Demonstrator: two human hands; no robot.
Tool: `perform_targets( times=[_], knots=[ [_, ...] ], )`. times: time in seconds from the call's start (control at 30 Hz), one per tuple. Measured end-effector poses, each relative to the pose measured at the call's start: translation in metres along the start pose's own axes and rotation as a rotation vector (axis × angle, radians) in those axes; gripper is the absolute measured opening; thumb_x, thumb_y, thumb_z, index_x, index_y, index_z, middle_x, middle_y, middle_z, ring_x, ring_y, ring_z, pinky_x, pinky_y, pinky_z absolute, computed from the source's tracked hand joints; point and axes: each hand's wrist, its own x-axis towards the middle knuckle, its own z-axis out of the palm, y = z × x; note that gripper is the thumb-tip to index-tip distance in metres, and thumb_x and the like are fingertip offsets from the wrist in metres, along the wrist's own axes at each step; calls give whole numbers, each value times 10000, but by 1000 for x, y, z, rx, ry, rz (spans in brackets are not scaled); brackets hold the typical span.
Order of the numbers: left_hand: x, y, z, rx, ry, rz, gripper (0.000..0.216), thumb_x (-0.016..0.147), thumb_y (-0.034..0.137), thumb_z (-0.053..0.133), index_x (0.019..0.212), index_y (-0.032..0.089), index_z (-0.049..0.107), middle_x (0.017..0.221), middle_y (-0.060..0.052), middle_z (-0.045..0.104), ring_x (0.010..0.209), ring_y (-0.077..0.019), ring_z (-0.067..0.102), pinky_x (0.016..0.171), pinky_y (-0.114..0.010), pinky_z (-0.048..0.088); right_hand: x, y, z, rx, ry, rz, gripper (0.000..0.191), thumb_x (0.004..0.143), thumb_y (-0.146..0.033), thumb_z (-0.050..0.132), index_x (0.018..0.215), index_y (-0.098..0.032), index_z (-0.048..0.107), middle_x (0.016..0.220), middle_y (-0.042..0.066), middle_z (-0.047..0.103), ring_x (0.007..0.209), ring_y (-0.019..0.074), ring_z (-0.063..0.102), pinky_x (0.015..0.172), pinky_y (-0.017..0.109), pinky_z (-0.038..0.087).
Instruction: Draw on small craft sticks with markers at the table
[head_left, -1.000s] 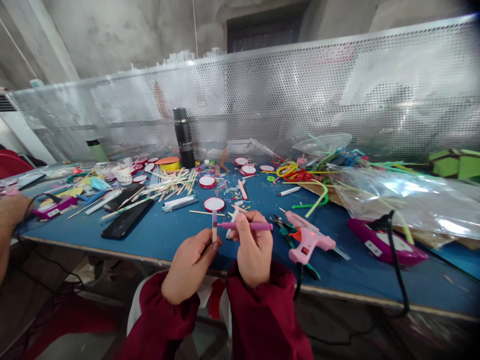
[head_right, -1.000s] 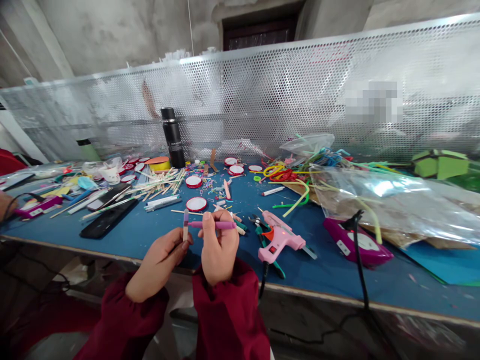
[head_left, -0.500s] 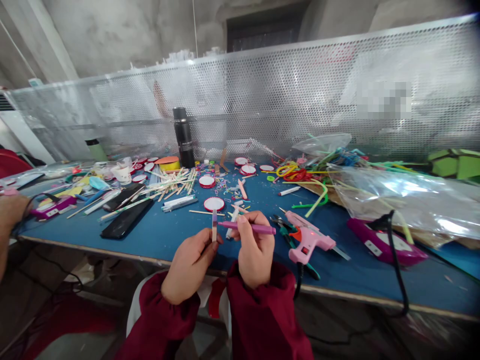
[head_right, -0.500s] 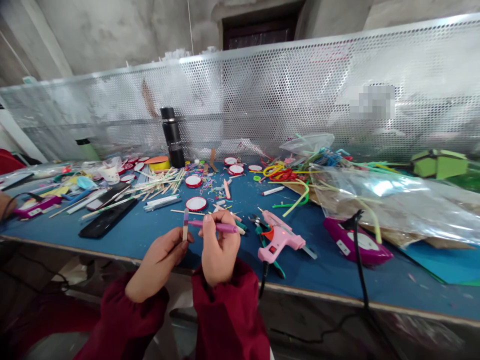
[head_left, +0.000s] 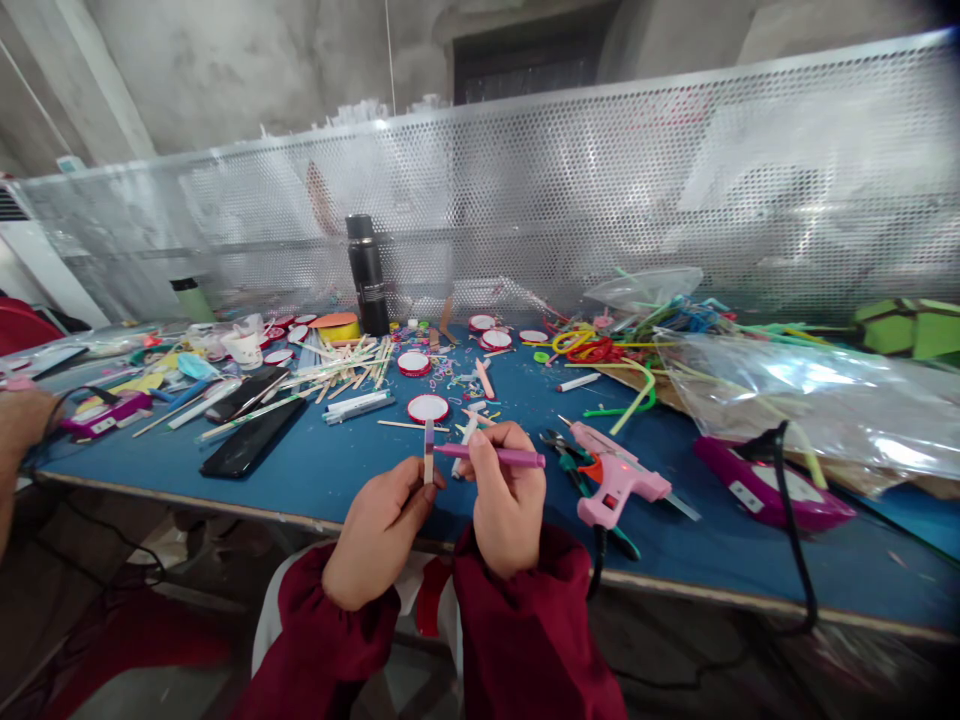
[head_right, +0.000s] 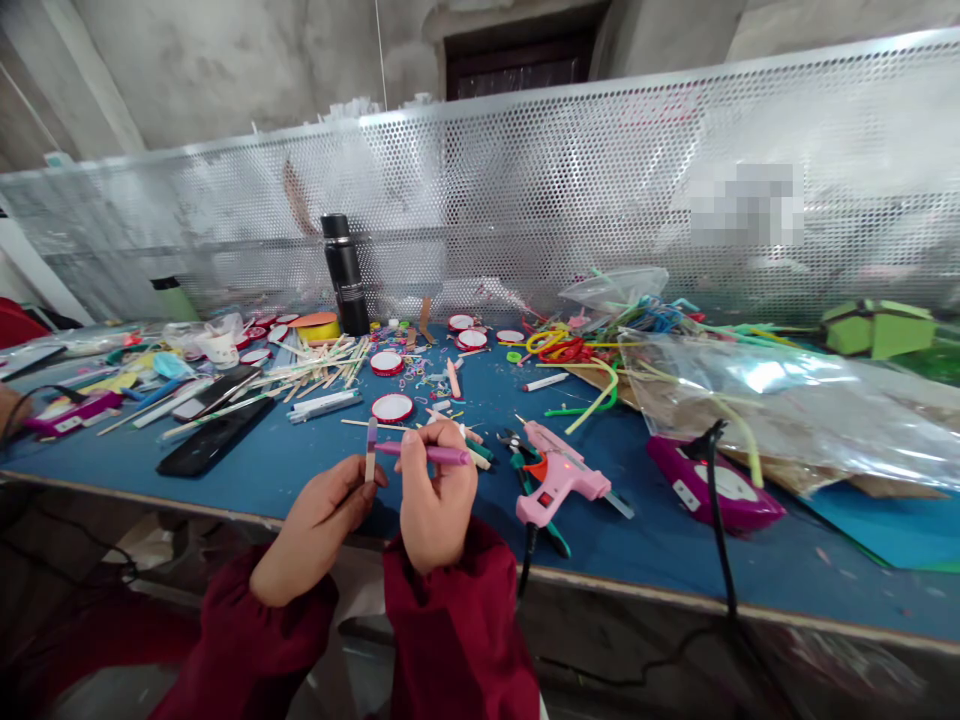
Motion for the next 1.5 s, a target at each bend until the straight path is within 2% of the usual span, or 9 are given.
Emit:
perform_targets(
  times=[0.47, 0.8, 1.5],
  knots=[
    [1, 0, 1, 16, -2, -4, 282, 1049, 422, 424, 979, 201, 584, 800, 2, 586, 736, -162, 489, 670, -280, 347, -1, 0, 0, 12, 15, 0, 307, 978, -397, 587, 726, -222, 566, 610, -31, 591, 608, 143, 547, 642, 291, 435],
    [0, 0, 1, 18, 0, -2, 284, 1047, 429, 423, 976, 209, 588, 824, -6, 615, 757, -171, 524, 669, -279, 354, 0, 0, 0, 4, 21, 2, 313, 976, -416, 588, 729, -224, 564, 611, -29, 594, 606, 146, 551, 631, 288, 441],
    [0, 0, 1, 46, -3, -8, 277, 1046, 422, 416, 955, 213, 575, 803, 0, 583, 741, -175, 490, 669, -282, 336, 0, 0, 0, 12, 17, -1, 315, 979, -426, 588, 742, -220, 571, 610, -29, 604, 592, 141, 553, 615, 281, 444]
  ],
)
